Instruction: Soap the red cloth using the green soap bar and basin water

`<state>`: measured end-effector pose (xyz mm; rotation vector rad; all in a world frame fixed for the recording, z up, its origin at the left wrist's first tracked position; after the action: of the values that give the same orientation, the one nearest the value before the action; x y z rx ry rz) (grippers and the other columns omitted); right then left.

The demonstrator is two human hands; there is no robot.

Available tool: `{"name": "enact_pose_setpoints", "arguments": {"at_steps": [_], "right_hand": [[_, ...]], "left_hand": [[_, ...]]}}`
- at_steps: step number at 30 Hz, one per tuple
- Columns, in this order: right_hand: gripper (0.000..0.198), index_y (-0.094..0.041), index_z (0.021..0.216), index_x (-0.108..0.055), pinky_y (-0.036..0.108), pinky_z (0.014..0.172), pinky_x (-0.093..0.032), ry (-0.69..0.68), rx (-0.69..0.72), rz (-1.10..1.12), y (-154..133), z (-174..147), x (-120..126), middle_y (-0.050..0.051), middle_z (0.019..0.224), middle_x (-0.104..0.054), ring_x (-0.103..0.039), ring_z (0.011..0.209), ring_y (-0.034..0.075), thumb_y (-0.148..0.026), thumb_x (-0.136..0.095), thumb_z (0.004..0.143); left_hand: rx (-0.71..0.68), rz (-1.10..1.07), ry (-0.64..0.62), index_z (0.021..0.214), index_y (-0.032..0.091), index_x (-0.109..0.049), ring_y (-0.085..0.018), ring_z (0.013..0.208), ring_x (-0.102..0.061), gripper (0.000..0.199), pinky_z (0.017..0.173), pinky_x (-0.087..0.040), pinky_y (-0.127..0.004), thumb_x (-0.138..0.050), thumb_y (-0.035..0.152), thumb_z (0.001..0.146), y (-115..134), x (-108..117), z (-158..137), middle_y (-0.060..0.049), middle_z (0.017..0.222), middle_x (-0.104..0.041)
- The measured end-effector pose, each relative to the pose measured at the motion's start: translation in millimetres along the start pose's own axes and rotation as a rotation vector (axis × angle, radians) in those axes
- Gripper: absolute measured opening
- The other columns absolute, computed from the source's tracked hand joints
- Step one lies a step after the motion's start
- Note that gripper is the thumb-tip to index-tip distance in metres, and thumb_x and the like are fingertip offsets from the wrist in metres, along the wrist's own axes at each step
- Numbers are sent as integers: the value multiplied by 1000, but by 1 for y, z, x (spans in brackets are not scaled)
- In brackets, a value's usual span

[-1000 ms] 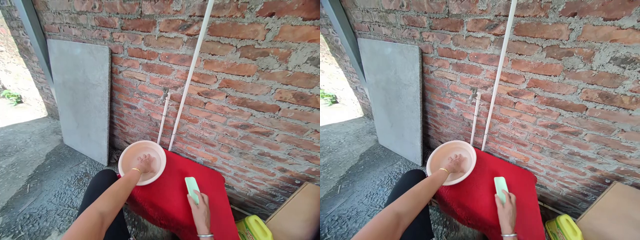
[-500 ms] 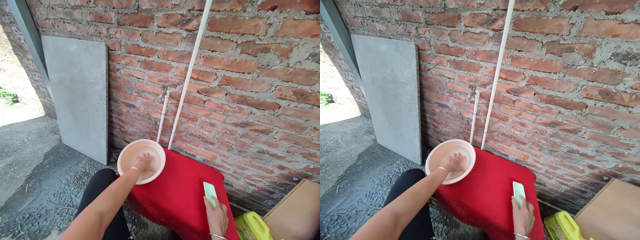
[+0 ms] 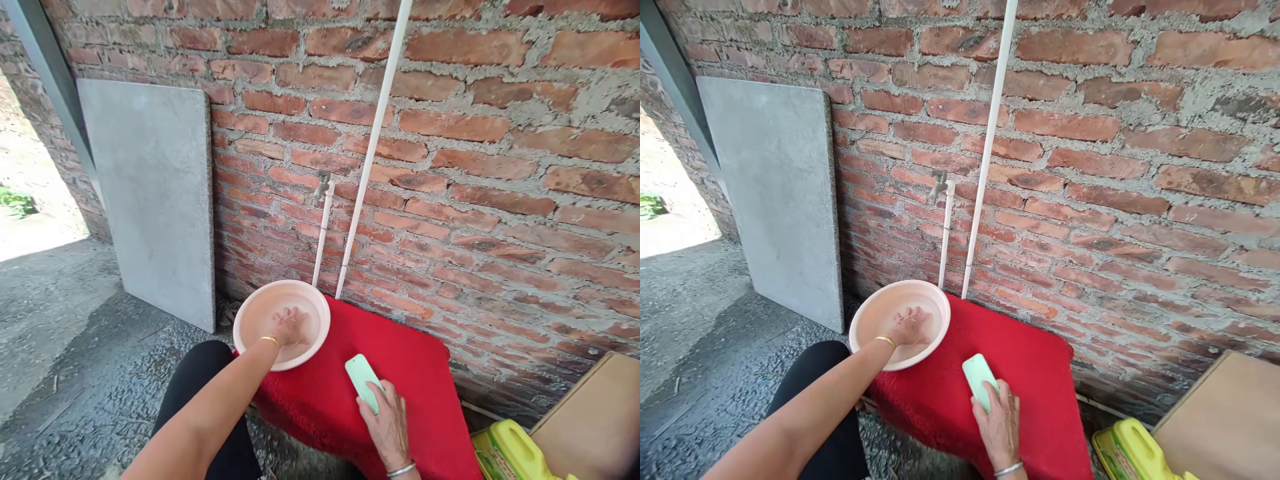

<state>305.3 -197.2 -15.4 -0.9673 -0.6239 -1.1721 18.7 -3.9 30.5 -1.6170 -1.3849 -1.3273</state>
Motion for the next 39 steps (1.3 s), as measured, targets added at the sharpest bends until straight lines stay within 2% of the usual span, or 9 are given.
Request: {"name": "enact_pose_setpoints", "arguments": {"at_steps": [5, 8, 11, 18, 21, 26, 29, 33, 39], "right_hand": [[65, -24, 106, -75, 47, 65, -49, 118, -428, -146, 88, 1, 42, 16, 98, -68, -67, 90, 37, -72, -34, 88], [75, -22, 109, -74, 49, 62, -49, 157, -536, -145, 104, 0, 52, 18, 96, -68, -67, 89, 39, -78, -31, 86], [71, -23, 108, -74, 46, 67, -52, 155, -410, -62, 74, 3, 38, 14, 100, -67, -67, 86, 33, -78, -34, 88], [31, -33, 113, -72, 43, 88, -52, 7, 150, 27, -39, -3, -13, 8, 121, -66, -65, 102, 28, -49, -58, 91], [32, -31, 110, -74, 44, 86, -52, 17, 83, -23, -23, 0, -10, 10, 116, -67, -66, 99, 28, -50, -56, 91], [62, -23, 104, -75, 46, 69, -51, 105, -294, -127, 54, 8, 23, 15, 100, -67, -66, 89, 33, -67, -34, 92], [70, -21, 105, -75, 45, 66, -50, 150, -400, -117, 69, 9, 34, 15, 98, -67, -66, 86, 33, -73, -29, 91], [63, -24, 103, -74, 42, 75, -52, 140, -205, 12, 24, 10, 16, 12, 104, -66, -66, 92, 29, -74, -39, 90], [27, -33, 113, -72, 41, 89, -50, -32, 141, 32, -56, 3, -21, 7, 122, -65, -64, 103, 26, -43, -60, 90]], "left_hand": [[2, -13, 3, 151, 30, -40, -48, 140, -30, 91, 103, -29, -74, -64, 63, 70, 0, 0, 2, -19, 155, -36], [4, -23, 7, 150, 30, -43, -49, 139, -30, 88, 102, -29, -73, -65, 61, 71, 1, 1, 0, -19, 155, -36], [0, -28, 16, 148, 30, -45, -48, 138, -31, 85, 102, -31, -72, -65, 61, 71, 2, 1, -2, -19, 153, -38], [0, -5, 22, 149, 31, -43, -48, 137, -32, 86, 102, -30, -73, -63, 63, 72, -2, -3, 2, -19, 152, -38], [4, -2, 10, 149, 31, -42, -49, 138, -31, 88, 102, -30, -72, -63, 65, 71, -3, -4, 4, -19, 155, -36], [4, -8, 8, 151, 31, -40, -48, 138, -31, 90, 101, -30, -73, -64, 65, 70, -2, -5, 6, -20, 154, -36], [2, -14, 12, 150, 30, -41, -48, 138, -31, 89, 101, -30, -74, -63, 65, 71, -2, -5, 7, -21, 155, -36], [-3, -12, 17, 150, 30, -42, -48, 139, -30, 88, 102, -29, -74, -62, 65, 71, -2, -5, 6, -20, 156, -35], [0, 12, 12, 150, 28, -41, -48, 138, -32, 88, 102, -30, -74, -62, 64, 73, -2, -4, 3, -20, 154, -36]]}}
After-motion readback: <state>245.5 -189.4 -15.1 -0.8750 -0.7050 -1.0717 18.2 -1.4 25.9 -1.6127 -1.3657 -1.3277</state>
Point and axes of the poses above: each hand's wrist, its own z-axis towards the middle knuckle, its own x-axis out of the back of the hand, y = z × x, the point moved 5 cm from there along z, towards the middle knuckle
